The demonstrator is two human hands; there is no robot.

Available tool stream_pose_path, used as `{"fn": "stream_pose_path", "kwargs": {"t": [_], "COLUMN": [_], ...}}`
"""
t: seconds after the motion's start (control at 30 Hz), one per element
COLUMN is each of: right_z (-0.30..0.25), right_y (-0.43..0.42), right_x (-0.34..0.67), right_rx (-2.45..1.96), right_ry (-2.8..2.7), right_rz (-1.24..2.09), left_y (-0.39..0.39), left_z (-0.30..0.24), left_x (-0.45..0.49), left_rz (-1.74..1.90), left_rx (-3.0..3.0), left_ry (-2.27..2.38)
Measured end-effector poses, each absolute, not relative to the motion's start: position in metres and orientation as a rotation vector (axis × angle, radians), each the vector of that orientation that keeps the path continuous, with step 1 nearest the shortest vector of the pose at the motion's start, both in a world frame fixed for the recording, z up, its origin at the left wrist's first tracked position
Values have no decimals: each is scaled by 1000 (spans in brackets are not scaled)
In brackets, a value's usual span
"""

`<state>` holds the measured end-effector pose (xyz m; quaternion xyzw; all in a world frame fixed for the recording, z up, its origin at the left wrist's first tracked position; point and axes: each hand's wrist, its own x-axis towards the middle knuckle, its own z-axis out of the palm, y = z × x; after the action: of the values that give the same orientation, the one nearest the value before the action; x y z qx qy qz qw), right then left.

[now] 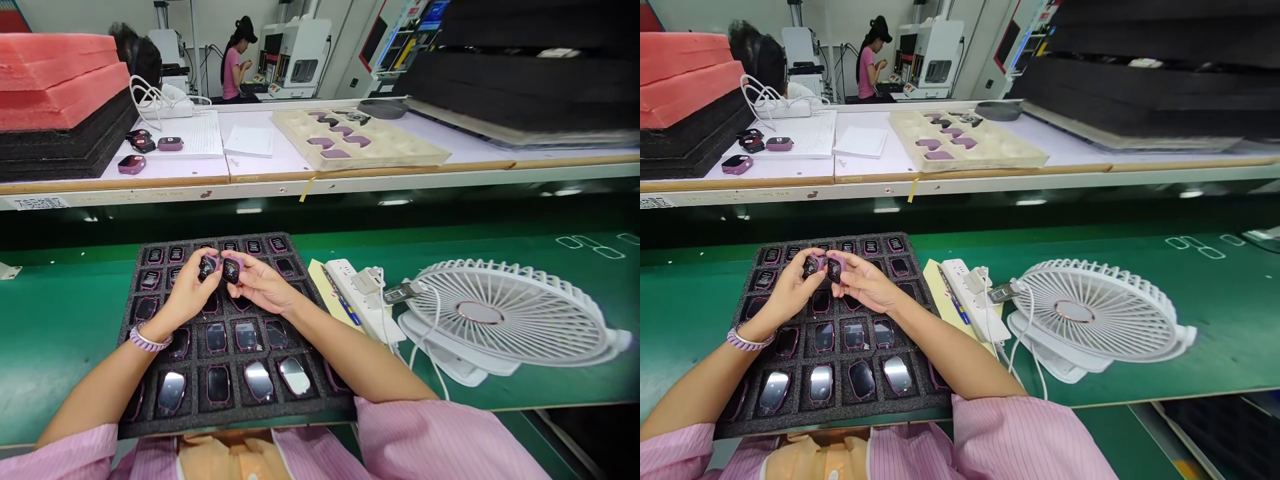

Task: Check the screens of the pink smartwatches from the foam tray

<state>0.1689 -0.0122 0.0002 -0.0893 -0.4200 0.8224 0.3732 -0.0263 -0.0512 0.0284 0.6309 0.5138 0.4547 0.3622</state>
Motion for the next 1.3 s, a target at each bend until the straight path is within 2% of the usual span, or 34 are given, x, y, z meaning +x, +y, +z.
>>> {"fn": "stream_pose_path", "kwargs": {"t": [0.87, 1.3], "right_z": [5, 8], "right_y": [-14, -16], "right_x": [171, 172], "right_rx": [-209, -219], "right_ry": [-1080, -1109], "right_rz": [2104, 2094], "left_y": [-54, -57], "left_z": [45, 48], "left_x": [-19, -19], "left_rz": [1137, 1131], "left_rx": [1217, 1213], "left_ry": [1145, 1050]}}
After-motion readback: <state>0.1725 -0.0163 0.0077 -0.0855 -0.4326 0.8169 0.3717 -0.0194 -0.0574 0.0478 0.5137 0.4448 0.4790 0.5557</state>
